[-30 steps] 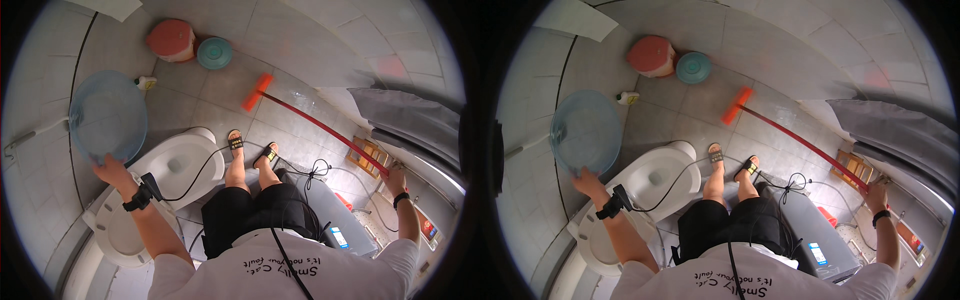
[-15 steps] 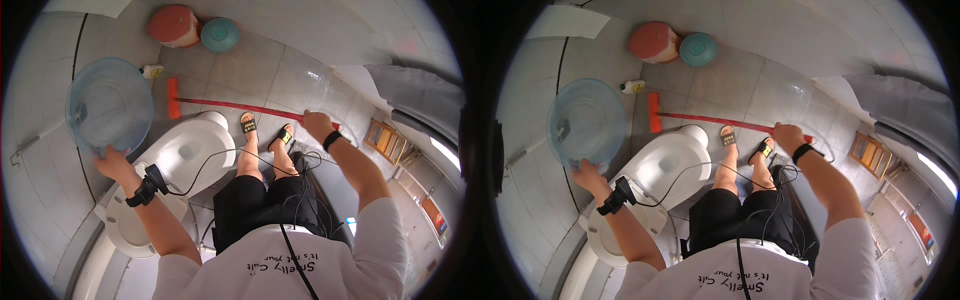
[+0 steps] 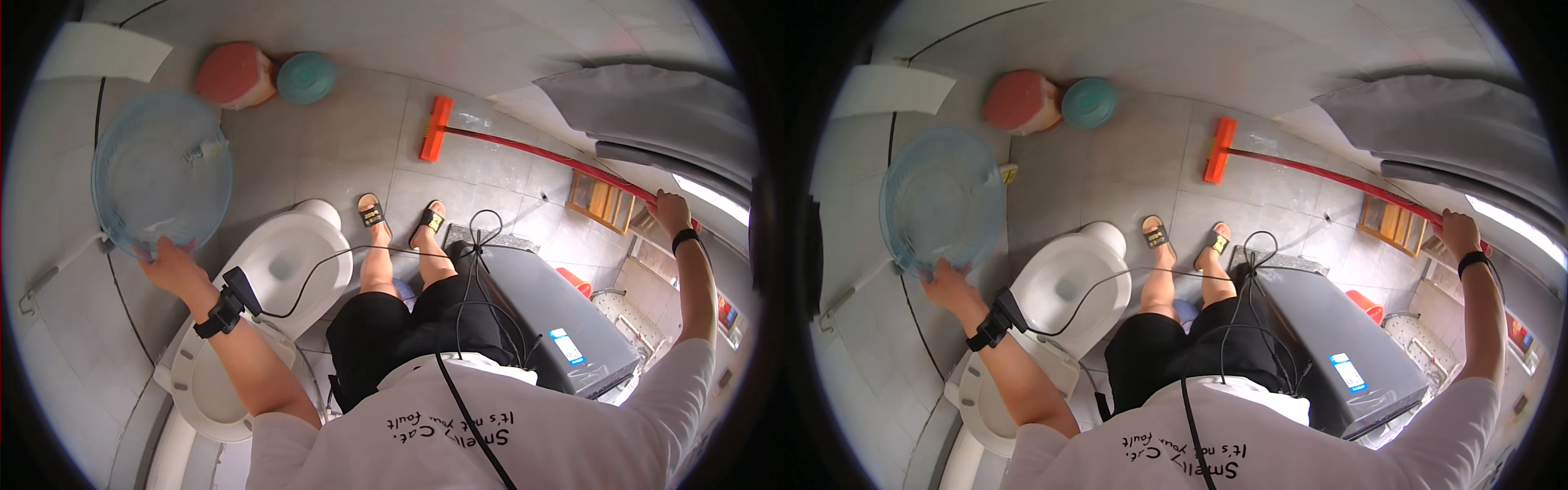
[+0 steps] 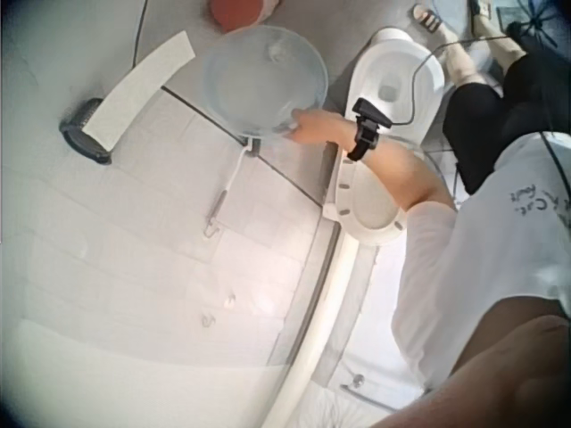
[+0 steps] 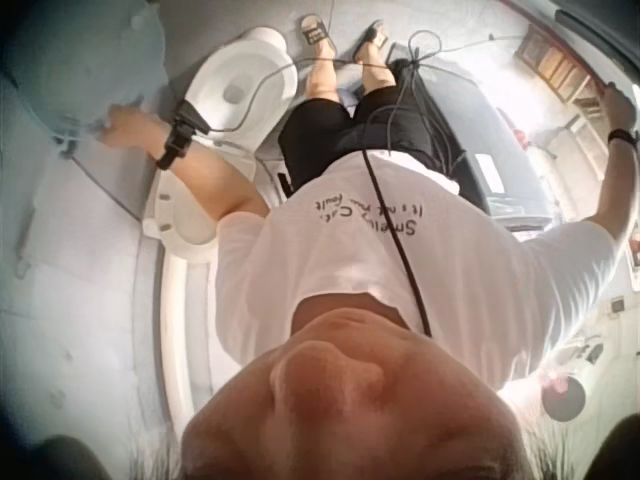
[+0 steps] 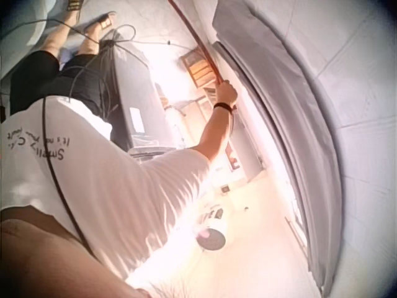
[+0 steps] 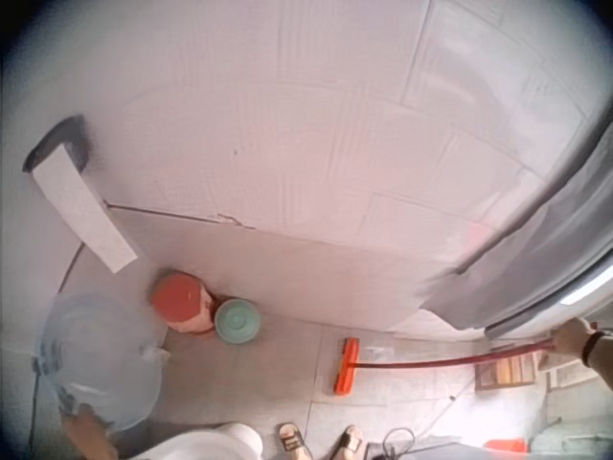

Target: Clean the toilet bowl with a brush, flush, and then mop the bathroom floor.

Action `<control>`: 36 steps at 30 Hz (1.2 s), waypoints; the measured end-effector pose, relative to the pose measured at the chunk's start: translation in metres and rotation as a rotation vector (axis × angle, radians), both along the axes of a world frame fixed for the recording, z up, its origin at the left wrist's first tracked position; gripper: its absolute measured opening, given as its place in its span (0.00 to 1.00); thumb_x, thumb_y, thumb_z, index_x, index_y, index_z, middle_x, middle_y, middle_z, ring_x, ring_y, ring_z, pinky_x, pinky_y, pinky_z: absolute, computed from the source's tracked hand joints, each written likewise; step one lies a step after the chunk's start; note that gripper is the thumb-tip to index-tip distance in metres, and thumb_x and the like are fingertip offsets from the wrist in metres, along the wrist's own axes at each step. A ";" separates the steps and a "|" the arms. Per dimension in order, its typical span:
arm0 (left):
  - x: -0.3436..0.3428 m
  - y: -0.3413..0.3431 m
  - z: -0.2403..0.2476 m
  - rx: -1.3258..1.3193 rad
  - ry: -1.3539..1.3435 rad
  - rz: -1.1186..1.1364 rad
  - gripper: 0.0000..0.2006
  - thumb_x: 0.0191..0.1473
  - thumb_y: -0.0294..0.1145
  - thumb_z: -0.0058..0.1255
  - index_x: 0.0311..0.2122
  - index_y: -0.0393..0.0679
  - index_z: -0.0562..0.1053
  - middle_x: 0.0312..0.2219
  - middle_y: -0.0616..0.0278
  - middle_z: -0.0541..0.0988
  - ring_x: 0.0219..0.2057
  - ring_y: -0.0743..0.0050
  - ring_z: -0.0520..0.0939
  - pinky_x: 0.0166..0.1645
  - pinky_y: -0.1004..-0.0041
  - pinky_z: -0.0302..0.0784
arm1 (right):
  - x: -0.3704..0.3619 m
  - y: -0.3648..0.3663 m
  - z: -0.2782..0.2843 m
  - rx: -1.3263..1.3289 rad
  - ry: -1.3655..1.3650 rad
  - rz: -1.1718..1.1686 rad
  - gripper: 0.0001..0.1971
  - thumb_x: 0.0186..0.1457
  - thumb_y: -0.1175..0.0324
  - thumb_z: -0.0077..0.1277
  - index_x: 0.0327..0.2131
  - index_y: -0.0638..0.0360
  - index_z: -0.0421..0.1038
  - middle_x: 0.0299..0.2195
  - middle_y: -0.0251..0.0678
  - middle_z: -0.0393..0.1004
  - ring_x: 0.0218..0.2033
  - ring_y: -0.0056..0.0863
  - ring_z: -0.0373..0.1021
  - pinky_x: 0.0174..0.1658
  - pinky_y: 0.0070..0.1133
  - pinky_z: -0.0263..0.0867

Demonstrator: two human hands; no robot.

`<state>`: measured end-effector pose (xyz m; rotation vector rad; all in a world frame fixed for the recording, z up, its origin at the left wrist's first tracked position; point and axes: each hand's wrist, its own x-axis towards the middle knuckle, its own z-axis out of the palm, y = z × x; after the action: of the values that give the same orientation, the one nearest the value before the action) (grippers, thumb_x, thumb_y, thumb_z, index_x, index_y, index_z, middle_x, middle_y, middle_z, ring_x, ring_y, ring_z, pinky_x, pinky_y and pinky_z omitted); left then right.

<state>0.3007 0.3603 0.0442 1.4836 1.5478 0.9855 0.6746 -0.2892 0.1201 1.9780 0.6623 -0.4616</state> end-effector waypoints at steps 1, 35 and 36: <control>0.005 -0.005 0.002 -0.017 -0.003 -0.016 0.31 0.40 0.23 0.38 0.54 0.34 0.50 0.33 0.54 0.68 0.23 0.75 0.68 0.25 0.71 0.74 | -0.004 -0.008 0.009 -0.007 -0.013 -0.015 0.19 0.47 0.50 0.43 0.25 0.59 0.67 0.17 0.39 0.71 0.20 0.34 0.70 0.24 0.27 0.67; 0.084 -0.083 0.033 0.066 0.093 -0.355 0.25 0.42 0.27 0.41 0.48 0.31 0.58 0.38 0.48 0.68 0.32 0.63 0.72 0.26 0.69 0.73 | -0.137 -0.113 0.021 0.322 -0.095 -0.497 0.21 0.43 0.45 0.46 0.19 0.55 0.72 0.16 0.40 0.70 0.20 0.37 0.70 0.25 0.29 0.67; 0.080 -0.079 0.031 0.074 0.095 -0.341 0.25 0.42 0.27 0.41 0.48 0.31 0.58 0.38 0.48 0.68 0.32 0.63 0.72 0.26 0.69 0.73 | -0.139 -0.086 0.006 0.324 -0.054 -0.507 0.22 0.43 0.44 0.45 0.20 0.55 0.72 0.17 0.39 0.71 0.21 0.36 0.70 0.26 0.29 0.67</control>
<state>0.3804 0.2813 0.0755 1.7962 1.2753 0.7878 0.5359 -0.3754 0.1265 2.4655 0.1979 -0.6305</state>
